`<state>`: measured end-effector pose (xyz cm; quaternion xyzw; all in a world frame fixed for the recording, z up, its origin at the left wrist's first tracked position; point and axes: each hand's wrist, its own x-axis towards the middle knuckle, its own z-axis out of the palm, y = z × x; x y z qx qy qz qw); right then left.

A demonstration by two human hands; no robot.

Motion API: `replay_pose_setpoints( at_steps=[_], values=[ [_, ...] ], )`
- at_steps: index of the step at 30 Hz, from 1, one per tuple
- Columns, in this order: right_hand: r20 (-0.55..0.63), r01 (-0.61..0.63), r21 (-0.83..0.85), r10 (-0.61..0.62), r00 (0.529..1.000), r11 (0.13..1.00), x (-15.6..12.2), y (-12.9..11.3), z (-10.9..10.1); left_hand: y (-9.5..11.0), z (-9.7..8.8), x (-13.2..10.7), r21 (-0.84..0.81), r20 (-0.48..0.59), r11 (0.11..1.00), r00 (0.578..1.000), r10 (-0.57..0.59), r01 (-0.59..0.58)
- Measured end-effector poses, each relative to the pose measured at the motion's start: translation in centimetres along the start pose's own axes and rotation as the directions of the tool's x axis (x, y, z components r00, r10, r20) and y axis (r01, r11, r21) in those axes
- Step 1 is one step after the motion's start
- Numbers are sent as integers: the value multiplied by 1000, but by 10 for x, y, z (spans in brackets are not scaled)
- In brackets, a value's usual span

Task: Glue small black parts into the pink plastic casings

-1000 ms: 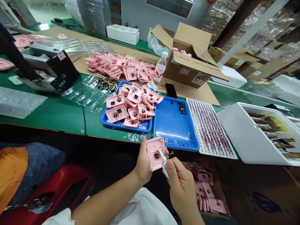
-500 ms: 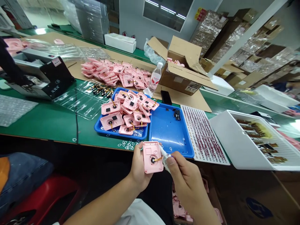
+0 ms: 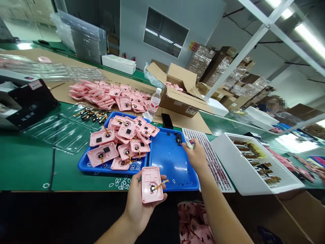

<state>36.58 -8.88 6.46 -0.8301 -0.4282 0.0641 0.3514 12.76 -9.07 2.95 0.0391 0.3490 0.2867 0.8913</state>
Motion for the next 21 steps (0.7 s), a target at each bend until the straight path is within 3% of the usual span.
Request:
replay_pose_setpoints(
  at_steps=[2, 5, 10, 13, 17, 21],
  values=[
    [6, -37, -82, 37, 999, 996, 36, 15, 17, 0, 0, -1, 1, -12, 1000, 1000, 21, -21],
    [57, -69, -175, 80, 995, 982, 68, 25, 48, -1, -2, -2, 16, -36, 998, 997, 69, -68],
    [80, -121, -247, 145, 986, 961, 96, 15, 96, 3, -2, -3, 35, -78, 988, 985, 153, -151],
    [74, -144, -245, 167, 983, 959, 107, 5, 107, 8, -4, -2, 36, -65, 986, 984, 165, -163],
    [107, -57, -132, 72, 992, 990, 86, -10, 95, 14, -10, -4, 38, -35, 980, 979, 199, -198],
    [204, 104, 109, -125, 971, 989, 3, -30, 64, 18, -13, -6, 59, -17, 980, 981, 191, -189]
  ],
)
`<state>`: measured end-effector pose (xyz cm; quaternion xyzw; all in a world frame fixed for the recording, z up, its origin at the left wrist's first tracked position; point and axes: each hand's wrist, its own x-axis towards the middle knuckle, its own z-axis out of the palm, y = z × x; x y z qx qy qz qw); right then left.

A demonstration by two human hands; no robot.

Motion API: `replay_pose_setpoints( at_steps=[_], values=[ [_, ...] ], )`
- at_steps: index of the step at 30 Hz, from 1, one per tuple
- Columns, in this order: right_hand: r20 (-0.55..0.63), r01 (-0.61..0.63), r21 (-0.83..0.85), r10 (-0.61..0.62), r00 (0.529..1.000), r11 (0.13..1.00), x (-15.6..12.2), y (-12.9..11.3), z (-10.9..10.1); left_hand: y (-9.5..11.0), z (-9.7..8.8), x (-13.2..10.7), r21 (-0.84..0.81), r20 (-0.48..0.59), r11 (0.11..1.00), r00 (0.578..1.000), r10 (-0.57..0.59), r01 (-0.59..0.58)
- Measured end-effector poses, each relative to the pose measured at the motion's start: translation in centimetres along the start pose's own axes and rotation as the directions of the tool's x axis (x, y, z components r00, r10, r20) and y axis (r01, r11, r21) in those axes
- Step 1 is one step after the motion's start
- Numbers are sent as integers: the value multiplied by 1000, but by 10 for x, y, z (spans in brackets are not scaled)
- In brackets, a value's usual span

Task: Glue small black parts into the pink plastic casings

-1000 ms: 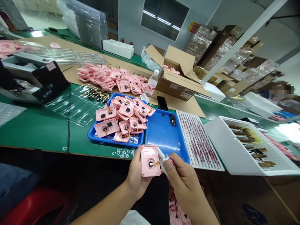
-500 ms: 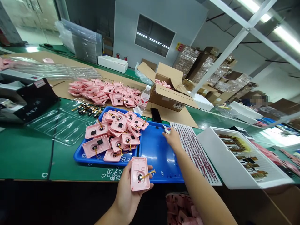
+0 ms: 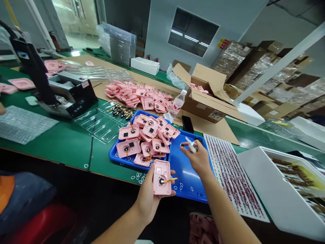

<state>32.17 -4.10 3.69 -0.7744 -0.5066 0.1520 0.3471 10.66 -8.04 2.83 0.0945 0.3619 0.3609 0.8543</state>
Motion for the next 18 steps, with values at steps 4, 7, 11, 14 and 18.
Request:
replay_pose_setpoints(
  at_steps=[4, 7, 11, 14, 18],
  values=[
    [129, 166, 289, -210, 969, 943, -86, -33, -2, -3, -2, -4, 20, 33, 999, 999, -35, 35],
    [169, 255, 285, -310, 936, 924, -112, -48, 2, -7, -6, -10, 15, 117, 999, 992, -40, 38],
    [159, 301, 240, -343, 926, 923, -116, -53, 2, -9, -11, -17, 81, 210, 997, 978, -18, 1],
    [149, 338, 254, -382, 912, 906, -117, -51, 3, -7, -16, -21, 154, 249, 988, 968, -9, -31],
    [191, 281, 236, -328, 925, 930, -118, -51, 8, -2, -25, -20, 312, 244, 946, 970, 11, -90]
  ],
)
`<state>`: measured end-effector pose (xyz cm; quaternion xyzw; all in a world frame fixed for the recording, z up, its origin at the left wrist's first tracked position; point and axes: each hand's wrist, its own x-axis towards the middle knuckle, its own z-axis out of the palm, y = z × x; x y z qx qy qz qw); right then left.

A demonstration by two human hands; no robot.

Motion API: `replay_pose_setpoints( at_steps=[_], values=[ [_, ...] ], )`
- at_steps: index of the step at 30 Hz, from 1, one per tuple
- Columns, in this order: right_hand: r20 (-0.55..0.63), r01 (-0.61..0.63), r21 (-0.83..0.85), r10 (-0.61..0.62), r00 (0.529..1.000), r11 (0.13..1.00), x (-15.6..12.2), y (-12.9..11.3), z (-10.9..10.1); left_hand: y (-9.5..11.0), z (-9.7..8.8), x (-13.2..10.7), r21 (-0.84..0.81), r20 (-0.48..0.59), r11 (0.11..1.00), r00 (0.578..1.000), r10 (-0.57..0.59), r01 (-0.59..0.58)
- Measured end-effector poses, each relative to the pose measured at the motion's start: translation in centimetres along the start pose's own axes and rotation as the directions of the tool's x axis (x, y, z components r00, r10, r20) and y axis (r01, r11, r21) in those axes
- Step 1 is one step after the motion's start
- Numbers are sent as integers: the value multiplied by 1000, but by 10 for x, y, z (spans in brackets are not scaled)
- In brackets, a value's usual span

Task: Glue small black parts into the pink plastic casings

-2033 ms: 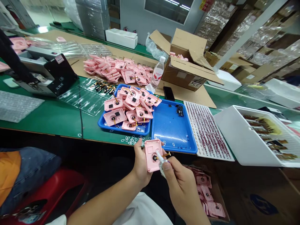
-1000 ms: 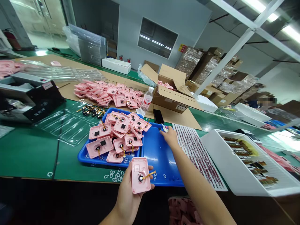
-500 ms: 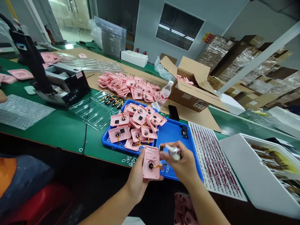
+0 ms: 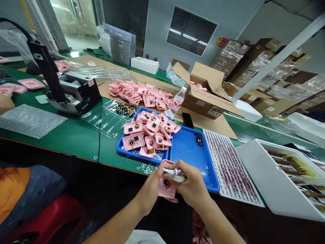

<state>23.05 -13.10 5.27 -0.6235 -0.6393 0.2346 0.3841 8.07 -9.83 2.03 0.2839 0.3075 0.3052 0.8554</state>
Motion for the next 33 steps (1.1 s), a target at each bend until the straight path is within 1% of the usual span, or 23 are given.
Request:
replay_pose_setpoints(
  at_steps=[2, 4, 5, 7, 8, 9, 10, 12, 13, 15, 17, 18, 19, 20, 22, 25, 29, 31, 33],
  values=[
    [33, -76, 26, 75, 997, 997, 1, -1, 3, 1, -7, 2, 140, 12, 988, 998, 65, -66],
    [28, -91, 82, 89, 996, 992, 2, -4, 5, 5, -14, 5, 235, 40, 961, 989, 140, -146],
    [-13, -78, 115, 80, 997, 990, 1, -5, 6, 8, -18, 6, 264, 49, 948, 984, 170, -177],
    [-154, -69, 172, 96, 983, 983, -4, -6, 5, 18, -28, 8, 356, 24, 909, 974, 225, -219],
    [-215, -97, 206, 142, 966, 974, -8, -6, 3, 24, -33, 9, 460, 4, 855, 964, 266, -238],
    [-245, -149, 256, 213, 946, 955, -12, -5, 2, 31, -39, 10, 588, -12, 769, 948, 318, -251],
    [-244, -208, 324, 294, 924, 923, -17, -3, 1, 39, -45, 11, 709, -20, 660, 927, 374, -251],
    [-183, -289, 499, 426, 886, 817, -26, 3, 1, 56, -55, 14, 863, -20, 456, 885, 465, -220],
    [-144, -305, 595, 473, 869, 743, -29, 8, 1, 65, -59, 18, 899, -20, 388, 866, 499, -202],
    [-69, -302, 763, 537, 841, 571, -35, 16, 5, 82, -63, 29, 937, -22, 302, 831, 556, -177],
    [19, -307, 855, 566, 824, 419, -40, 22, 9, 95, -64, 44, 973, 5, 178, 785, 619, -146],
    [55, -311, 875, 563, 825, 371, -42, 24, 12, 99, -63, 53, 987, 25, 106, 759, 651, -124],
    [82, -316, 885, 552, 830, 343, -44, 25, 15, 102, -63, 63, 995, 46, 35, 730, 681, -94],
    [101, -321, 886, 538, 837, 334, -46, 26, 17, 104, -62, 72, 998, 65, -33, 702, 709, -60],
    [123, -330, 879, 506, 854, 344, -50, 26, 23, 103, -63, 87, 990, 106, -144, 653, 750, 4],
    [129, -335, 868, 485, 865, 366, -52, 25, 29, 100, -68, 98, 965, 178, -256, 595, 784, 49],
    [67, -280, 878, 480, 875, 388, -51, 21, 34, 99, -78, 95, 938, 280, -344, 507, 815, 36],
    [36, -247, 895, 491, 870, 371, -49, 18, 35, 100, -82, 93, 927, 331, -375, 465, 821, 4],
    [35, -241, 908, 510, 859, 344, -48, 15, 35, 101, -86, 93, 916, 373, -399, 432, 821, -33]
  ],
)
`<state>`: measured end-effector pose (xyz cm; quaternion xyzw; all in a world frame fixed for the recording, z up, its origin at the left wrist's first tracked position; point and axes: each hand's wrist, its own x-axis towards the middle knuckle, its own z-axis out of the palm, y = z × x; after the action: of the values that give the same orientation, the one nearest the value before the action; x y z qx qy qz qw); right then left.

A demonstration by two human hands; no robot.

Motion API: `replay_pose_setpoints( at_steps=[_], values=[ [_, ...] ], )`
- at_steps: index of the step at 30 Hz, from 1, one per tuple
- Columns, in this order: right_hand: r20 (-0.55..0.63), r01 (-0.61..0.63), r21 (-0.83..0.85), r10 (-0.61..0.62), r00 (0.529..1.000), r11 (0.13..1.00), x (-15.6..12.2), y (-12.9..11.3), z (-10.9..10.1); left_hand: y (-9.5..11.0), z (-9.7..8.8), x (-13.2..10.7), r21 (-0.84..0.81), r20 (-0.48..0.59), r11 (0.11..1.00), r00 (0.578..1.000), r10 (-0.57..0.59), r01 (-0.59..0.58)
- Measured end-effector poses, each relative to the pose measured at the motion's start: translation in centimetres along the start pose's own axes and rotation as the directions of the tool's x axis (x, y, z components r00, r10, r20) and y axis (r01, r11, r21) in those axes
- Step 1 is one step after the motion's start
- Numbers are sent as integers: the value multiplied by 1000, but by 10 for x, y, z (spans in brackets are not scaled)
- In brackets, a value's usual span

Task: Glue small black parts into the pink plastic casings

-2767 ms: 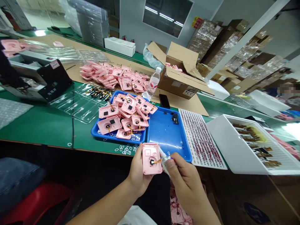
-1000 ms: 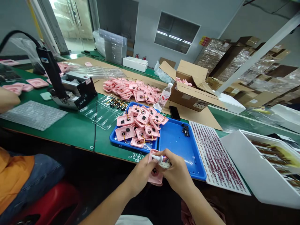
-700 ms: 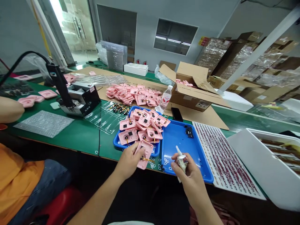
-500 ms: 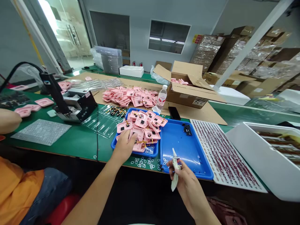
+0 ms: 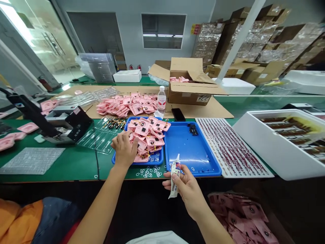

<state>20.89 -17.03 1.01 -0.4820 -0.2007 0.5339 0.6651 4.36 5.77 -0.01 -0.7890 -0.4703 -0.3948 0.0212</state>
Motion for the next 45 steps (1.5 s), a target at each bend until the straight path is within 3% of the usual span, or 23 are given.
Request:
replay_pose_setpoints(
  at_steps=[8, 14, 19, 22, 24, 26, 27, 28, 29, 31, 33, 36, 38, 42, 45],
  values=[
    [-38, -49, 29, 50, 998, 998, -1, 3, -2, -9, 14, 1, -77, -127, 997, 992, -4, -6],
    [-45, -81, -12, 80, 996, 997, -1, 3, -6, -7, 9, -1, -136, -163, 991, 986, -32, 9],
    [-34, -105, -3, 105, 994, 994, 0, 6, -5, -9, -4, -3, -190, -199, 982, 978, -57, 19],
    [-25, -117, -2, 117, 993, 993, -1, 5, -2, -2, -22, -11, -227, -233, 974, 969, -81, 27],
    [-14, -80, -10, 79, 997, 997, -3, 1, 1, 12, -40, -27, -261, -223, 965, 971, -85, 24],
    [-12, -13, -35, 13, 1000, 999, -4, -3, 5, 35, -57, -50, -332, -80, 943, 996, -35, 7],
    [-11, 21, -48, -21, 1000, 999, -4, -5, 8, 48, -65, -62, -394, 83, 919, 996, 46, -9],
    [-10, 49, -56, -49, 999, 997, -4, -8, 10, 61, -71, -73, -489, 357, 872, 921, 158, 40],
    [-11, 69, -58, -69, 998, 996, -4, -9, 13, 74, -76, -84, -516, 516, 848, 834, 193, 123],
    [-12, 89, -51, -90, 996, 995, -4, -13, 19, 94, -80, -98, -538, 683, 803, 691, 237, 257],
    [-36, 92, -31, -93, 995, 995, -4, -15, 25, 107, -79, -105, -566, 707, 762, 660, 252, 314],
    [-72, 116, -9, -116, 991, 993, -7, -19, 26, 117, -75, -108, -615, 668, 717, 700, 252, 329],
    [-43, 162, -48, -165, 985, 986, -11, -22, 19, 120, -73, -109, -640, 654, 653, 734, 186, 405],
    [182, 258, -384, -201, 963, 887, -25, -28, -1, 128, -73, -113, -720, 656, 352, 752, 65, 598],
    [318, 300, -441, -165, 934, 846, -34, -25, -11, 139, -70, -117, -756, 655, 136, 745, 125, 641]
  ],
)
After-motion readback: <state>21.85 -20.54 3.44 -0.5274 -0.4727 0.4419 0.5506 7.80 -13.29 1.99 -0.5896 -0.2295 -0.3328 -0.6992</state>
